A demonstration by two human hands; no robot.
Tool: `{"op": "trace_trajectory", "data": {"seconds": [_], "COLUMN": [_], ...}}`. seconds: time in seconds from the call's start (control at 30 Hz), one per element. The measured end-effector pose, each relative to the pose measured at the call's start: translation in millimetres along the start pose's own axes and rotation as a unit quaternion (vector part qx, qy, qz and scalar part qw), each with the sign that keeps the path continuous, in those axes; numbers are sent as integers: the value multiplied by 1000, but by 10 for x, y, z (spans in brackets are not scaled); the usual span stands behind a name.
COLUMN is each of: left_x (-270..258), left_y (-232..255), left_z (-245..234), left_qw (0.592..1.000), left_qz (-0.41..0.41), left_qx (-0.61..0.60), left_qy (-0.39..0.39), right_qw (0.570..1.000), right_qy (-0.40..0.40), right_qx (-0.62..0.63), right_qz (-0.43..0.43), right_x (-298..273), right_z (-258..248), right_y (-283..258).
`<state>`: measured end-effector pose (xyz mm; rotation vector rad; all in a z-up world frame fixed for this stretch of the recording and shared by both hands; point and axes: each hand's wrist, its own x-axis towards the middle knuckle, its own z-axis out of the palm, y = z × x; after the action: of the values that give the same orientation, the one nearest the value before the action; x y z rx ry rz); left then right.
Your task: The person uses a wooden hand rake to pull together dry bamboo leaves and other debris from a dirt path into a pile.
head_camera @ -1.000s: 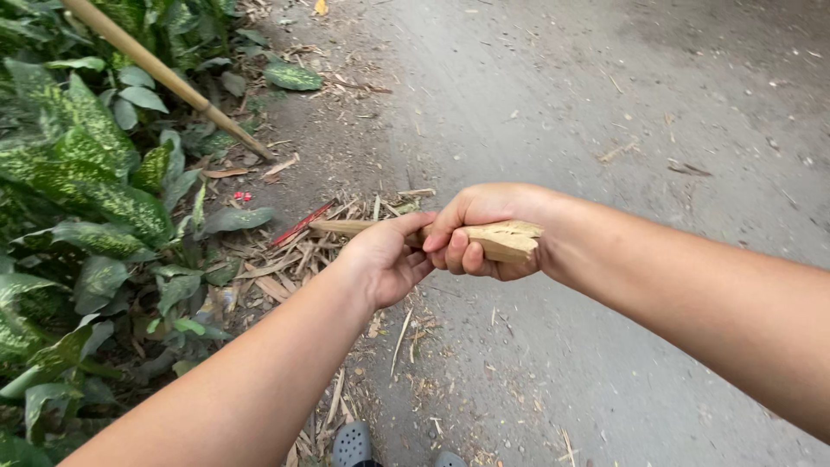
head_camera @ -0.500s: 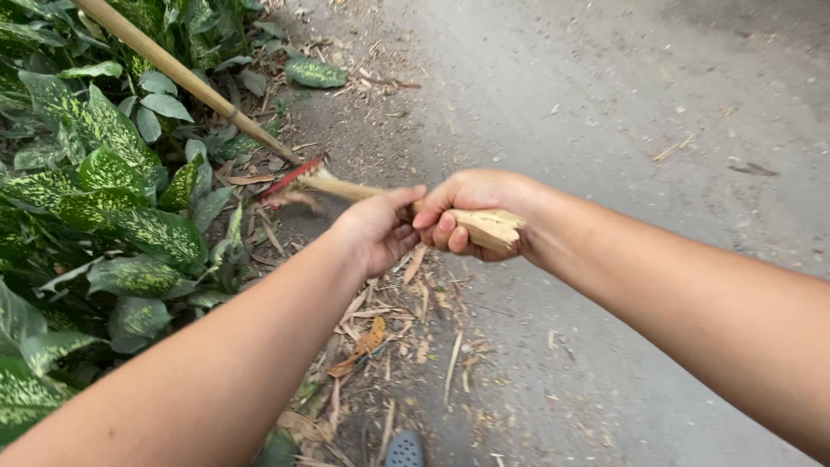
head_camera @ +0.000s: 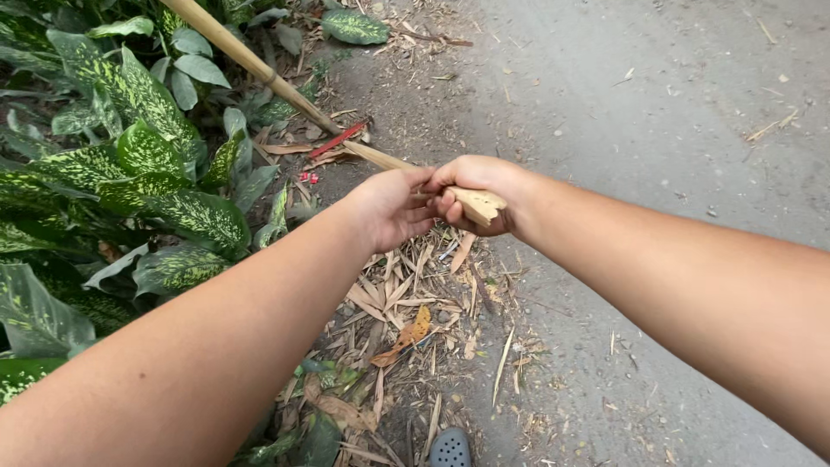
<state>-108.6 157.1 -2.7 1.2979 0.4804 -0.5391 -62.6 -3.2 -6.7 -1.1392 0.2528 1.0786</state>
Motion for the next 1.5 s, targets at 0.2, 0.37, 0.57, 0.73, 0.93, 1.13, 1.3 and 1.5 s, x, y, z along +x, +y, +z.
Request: {"op": "trace_trajectory", "data": {"seconds": [0.2, 0.37, 0.57, 0.73, 0.93, 1.13, 1.3, 1.5], "left_x": [-123, -296, -280, -353, -353, -196, -230, -141], "left_y": [-46, -214, -238, -256, -85, -100, -171, -200], "left_z": [146, 375, 657, 670, 181, -322, -304, -68], "left_qw": [999, 997, 982, 976, 984, 995, 999, 999], "left_qz": [-36, -35, 34, 63, 80, 8, -21, -36], "left_qx": [8, -58, -171, -205, -157, -103, -21, 3], "left_qy": [-3, -44, -71, -49, -13, 14, 29, 24], "right_qw": [997, 994, 995, 992, 996, 997, 993, 986], "right_qy": [-21, -19, 10, -13, -53, -38, -42, -50], "right_qx": [25, 42, -31, -77, -57, -52, 26, 58], "right_qz": [66, 104, 96, 100, 39, 44, 105, 146], "right_x": [-283, -883, -1432, -1446, -970, -286, -197, -332], "right_z": [-8, 9, -37, -7, 283, 557, 356, 151], "right_y": [85, 146, 7, -18, -2, 100, 138, 100]}}
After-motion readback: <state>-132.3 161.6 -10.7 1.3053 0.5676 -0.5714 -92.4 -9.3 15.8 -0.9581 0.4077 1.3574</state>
